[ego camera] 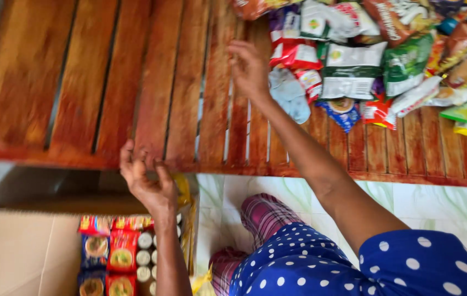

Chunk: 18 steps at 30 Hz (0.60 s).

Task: The person is wiping down various snack bags and noodle packages with a cloth before packing them neatly into a cardboard box.

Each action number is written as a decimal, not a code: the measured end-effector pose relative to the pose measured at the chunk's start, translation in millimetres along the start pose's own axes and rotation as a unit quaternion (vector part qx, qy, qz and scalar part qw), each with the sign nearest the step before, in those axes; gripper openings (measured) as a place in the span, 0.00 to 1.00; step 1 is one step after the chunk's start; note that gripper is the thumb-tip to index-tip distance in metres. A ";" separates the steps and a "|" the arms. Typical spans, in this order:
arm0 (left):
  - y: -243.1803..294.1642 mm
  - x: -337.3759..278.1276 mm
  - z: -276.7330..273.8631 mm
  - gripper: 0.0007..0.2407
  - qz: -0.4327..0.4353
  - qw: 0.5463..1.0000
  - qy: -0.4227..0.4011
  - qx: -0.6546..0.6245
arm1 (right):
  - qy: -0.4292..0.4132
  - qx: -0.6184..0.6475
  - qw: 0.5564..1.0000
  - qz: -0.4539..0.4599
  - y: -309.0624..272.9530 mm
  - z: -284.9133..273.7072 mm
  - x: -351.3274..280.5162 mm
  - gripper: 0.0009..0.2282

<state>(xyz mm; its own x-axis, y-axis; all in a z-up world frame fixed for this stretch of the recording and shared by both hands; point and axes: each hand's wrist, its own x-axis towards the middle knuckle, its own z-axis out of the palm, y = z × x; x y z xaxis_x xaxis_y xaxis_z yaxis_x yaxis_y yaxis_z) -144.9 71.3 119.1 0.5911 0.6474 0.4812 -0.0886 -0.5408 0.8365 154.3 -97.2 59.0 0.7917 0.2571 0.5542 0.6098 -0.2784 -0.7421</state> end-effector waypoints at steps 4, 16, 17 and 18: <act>11.1 -0.2 73.3 0.14 -0.154 0.984 -0.090 0.005 | 0.056 -0.212 0.975 -0.024 72.4 -126.6 14.7 0.18; -14.4 -2.5 193.5 0.12 -0.084 0.952 -0.281 -0.090 | 0.195 -0.363 0.910 -0.053 114.3 -217.3 7.3 0.11; -8.7 -1.5 198.7 0.10 -0.146 0.936 -0.283 -0.152 | 0.191 -0.290 0.936 -0.051 85.9 -200.4 1.1 0.12; -3.4 -0.1 203.1 0.10 -0.208 0.912 -0.283 -0.211 | 0.187 -0.215 0.957 -0.050 57.3 -181.9 -3.2 0.13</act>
<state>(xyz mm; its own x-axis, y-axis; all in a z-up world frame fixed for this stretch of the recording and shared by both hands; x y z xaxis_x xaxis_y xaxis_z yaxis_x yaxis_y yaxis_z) 18.1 -36.0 63.0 0.9529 0.3031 -0.0135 0.0078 0.0201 0.9998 193.4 -282.3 83.4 0.6373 -0.0241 0.7702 0.5786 -0.6453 -0.4989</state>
